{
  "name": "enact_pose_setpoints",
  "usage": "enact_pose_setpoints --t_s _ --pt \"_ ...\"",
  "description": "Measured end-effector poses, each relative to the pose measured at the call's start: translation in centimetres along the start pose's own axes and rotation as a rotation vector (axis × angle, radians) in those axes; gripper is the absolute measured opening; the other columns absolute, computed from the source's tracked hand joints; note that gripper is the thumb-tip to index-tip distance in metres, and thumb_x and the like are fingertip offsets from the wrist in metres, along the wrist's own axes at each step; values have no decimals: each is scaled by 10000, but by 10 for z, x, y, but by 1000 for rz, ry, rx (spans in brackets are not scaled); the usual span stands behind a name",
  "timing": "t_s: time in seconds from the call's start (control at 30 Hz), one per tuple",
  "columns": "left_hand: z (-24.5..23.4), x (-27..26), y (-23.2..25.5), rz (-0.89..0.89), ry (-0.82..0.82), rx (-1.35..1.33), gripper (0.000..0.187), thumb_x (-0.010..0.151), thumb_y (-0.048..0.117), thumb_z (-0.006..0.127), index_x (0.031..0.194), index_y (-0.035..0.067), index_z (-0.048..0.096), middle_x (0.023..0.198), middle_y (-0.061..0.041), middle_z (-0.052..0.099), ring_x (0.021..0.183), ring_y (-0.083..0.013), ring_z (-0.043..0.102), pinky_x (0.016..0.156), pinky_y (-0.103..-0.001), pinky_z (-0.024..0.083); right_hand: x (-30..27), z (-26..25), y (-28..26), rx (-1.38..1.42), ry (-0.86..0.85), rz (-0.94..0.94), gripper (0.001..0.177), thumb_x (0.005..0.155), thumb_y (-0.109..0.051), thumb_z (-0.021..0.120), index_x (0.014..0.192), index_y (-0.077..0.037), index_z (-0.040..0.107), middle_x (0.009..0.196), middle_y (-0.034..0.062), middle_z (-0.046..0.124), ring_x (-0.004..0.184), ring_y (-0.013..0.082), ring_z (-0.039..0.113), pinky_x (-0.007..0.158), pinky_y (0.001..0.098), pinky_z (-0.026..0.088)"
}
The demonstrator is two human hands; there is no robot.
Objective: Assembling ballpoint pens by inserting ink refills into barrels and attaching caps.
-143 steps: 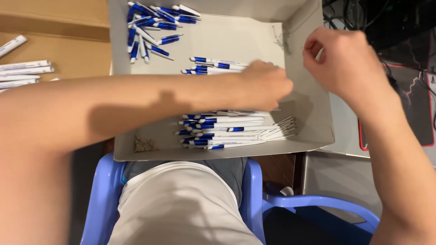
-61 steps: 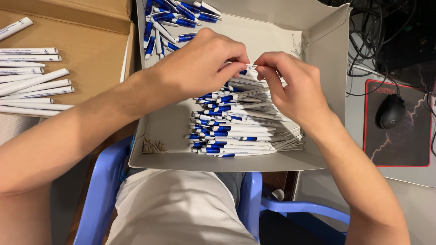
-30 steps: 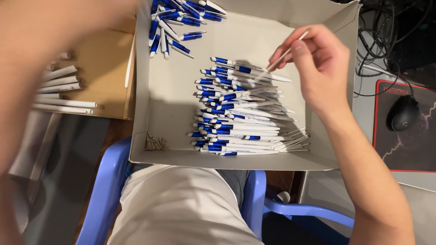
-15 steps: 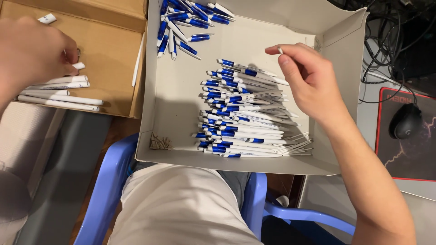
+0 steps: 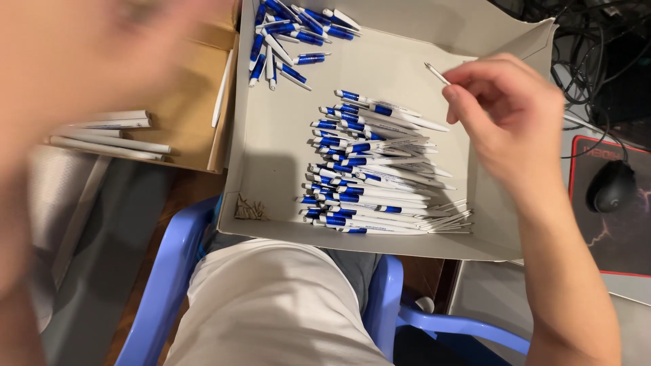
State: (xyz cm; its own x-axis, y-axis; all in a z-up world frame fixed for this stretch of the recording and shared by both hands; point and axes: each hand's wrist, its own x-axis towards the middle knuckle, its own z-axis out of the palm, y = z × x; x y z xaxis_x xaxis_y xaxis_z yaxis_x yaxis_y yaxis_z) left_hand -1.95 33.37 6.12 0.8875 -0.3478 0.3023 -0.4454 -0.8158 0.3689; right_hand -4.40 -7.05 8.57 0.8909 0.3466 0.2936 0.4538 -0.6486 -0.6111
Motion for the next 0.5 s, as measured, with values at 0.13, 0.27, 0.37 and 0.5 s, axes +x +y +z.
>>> enact_pose_setpoints --t_s 0.13,0.27,0.37,0.5 --pt "16 28 88 421 50 -339 129 1132 102 663 1249 47 672 1077 -103 655 772 -266 591 697 -408 440 -8 -14 -24 -196 -13 -220 74 1146 138 687 1079 110 703 1054 214 702 843 259 563 750 341 444" --pt "43 32 108 499 30 -503 108 1076 25 636 1157 -45 621 1064 -164 635 925 -309 617 813 -414 472 -15 -18 -43 -253 -40 -256 64 1105 157 722 1119 95 731 1065 214 688 831 252 577 732 329 464" --pt "51 32 115 561 37 -511 69 1070 -5 640 1122 -25 600 999 -128 608 858 -270 593 769 -371 469 -17 -17 -43 -275 -41 -292 87 1079 169 758 1122 93 750 1057 201 663 870 272 611 777 352 476" --pt "54 36 117 558 -3 -544 57 1076 31 606 1114 -8 587 1012 -121 627 881 -278 606 791 -378 462 -16 -17 -41 -303 -38 -322 91 1075 167 754 1126 92 755 1051 202 658 901 287 646 819 362 509"
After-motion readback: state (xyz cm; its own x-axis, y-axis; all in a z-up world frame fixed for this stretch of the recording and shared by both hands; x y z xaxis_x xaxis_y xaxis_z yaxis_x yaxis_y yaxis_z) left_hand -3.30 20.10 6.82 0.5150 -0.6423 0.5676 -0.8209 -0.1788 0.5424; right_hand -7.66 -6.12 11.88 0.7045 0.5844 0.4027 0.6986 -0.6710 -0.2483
